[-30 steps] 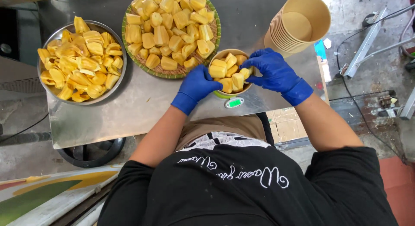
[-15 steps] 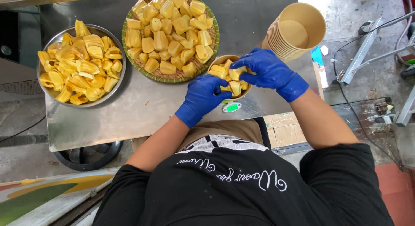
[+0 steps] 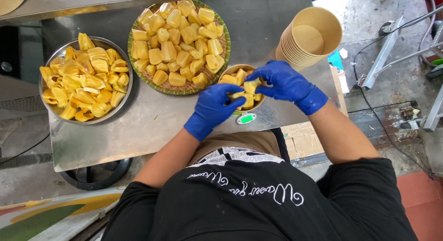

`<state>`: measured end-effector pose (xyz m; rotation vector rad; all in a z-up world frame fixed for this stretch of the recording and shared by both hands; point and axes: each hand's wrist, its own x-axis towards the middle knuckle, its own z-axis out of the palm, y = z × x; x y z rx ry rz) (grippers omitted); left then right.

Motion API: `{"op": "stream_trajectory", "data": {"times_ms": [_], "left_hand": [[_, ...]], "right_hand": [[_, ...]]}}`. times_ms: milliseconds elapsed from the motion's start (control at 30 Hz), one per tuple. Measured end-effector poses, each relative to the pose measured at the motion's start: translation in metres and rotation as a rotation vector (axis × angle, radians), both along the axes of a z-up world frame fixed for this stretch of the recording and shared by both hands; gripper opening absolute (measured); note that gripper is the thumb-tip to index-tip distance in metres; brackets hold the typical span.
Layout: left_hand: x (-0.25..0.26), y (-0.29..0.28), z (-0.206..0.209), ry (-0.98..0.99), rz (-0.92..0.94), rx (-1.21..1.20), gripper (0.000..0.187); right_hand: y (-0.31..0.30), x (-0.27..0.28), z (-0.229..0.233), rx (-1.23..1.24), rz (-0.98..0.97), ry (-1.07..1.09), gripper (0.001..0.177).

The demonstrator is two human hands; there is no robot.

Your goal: The person moves a lid and a colander, picks up a stack of paper bowls, and places one bowl onto a digital scale. They then transfer pieces of jackfruit from a plate into the bowl by hand until it reaches a specific weight.

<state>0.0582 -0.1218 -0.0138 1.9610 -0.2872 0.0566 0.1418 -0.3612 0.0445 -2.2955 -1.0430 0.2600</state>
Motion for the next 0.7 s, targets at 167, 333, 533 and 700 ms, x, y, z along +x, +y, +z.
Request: {"op": "stream_trajectory", "data": {"times_ms": [167,333,533,700], "left_hand": [[-0.004,0.004,-0.013,0.066,-0.007,-0.195,0.029],[0.001,-0.004,-0.017,-0.121,-0.084,-0.188,0.022],[0.015,-0.011,0.0,-0.326,-0.01,0.087,0.016],[0.014,-0.006,0.012,-0.258,-0.054,0.116,0.037]], "right_hand": [[-0.001,-0.014,0.004,-0.067,0.073,-0.273,0.041],[-0.006,-0.009,-0.005,-0.045,-0.057,-0.058,0.039],[-0.005,-0.013,0.003,0.004,-0.157,0.142,0.041],[-0.007,-0.017,-0.006,0.003,-0.264,0.185,0.045]]}}
